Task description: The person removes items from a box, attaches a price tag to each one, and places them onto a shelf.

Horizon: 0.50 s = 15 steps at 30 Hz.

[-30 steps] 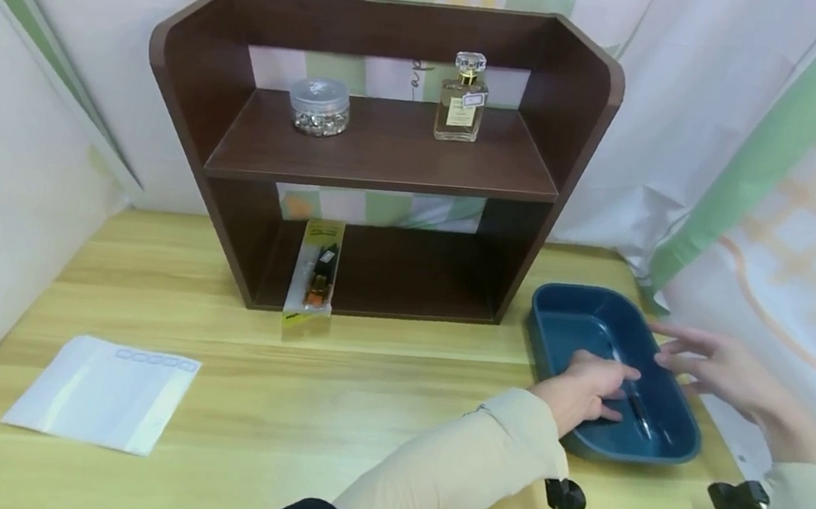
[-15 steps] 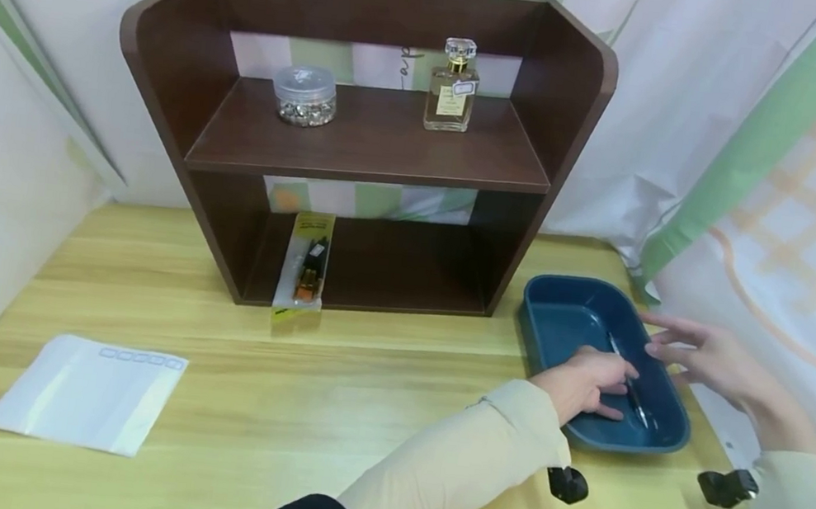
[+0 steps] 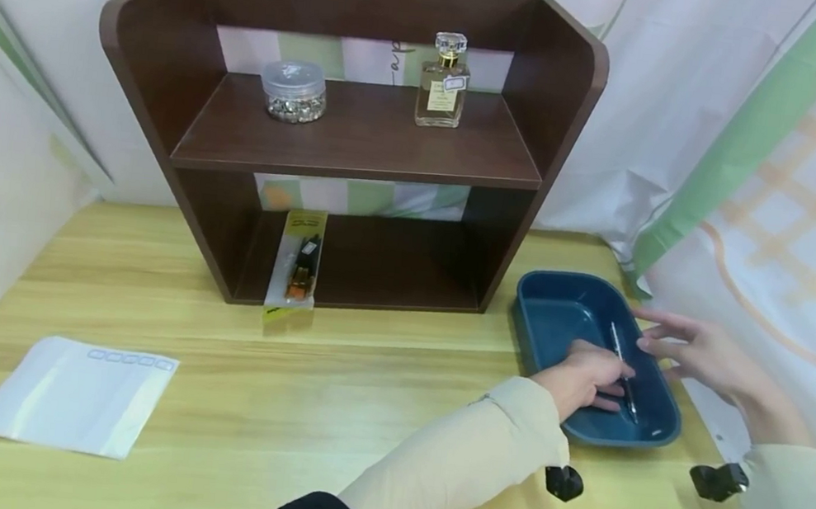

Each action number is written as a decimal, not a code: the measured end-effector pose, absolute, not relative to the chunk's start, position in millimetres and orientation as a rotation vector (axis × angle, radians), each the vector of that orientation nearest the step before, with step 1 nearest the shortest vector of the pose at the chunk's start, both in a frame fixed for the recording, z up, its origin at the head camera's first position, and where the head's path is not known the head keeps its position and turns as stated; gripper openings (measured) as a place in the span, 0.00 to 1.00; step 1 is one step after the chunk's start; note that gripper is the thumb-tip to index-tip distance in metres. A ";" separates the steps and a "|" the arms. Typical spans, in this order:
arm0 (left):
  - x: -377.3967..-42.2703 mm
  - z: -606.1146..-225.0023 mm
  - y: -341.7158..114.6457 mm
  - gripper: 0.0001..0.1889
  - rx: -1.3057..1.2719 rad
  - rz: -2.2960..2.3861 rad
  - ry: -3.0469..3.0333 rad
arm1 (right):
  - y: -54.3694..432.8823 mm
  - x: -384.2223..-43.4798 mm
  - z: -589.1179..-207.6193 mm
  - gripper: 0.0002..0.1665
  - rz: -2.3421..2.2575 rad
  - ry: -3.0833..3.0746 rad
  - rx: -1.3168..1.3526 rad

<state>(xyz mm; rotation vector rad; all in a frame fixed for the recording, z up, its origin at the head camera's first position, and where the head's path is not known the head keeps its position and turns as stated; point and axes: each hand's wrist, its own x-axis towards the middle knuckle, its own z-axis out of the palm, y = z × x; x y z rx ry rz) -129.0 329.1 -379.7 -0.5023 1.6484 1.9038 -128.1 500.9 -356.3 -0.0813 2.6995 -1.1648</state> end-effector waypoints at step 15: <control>-127.2 -383.3 339.3 0.14 -0.440 1.823 1.884 | 501.6 -127.3 -357.8 0.32 -1.195 2.690 -0.066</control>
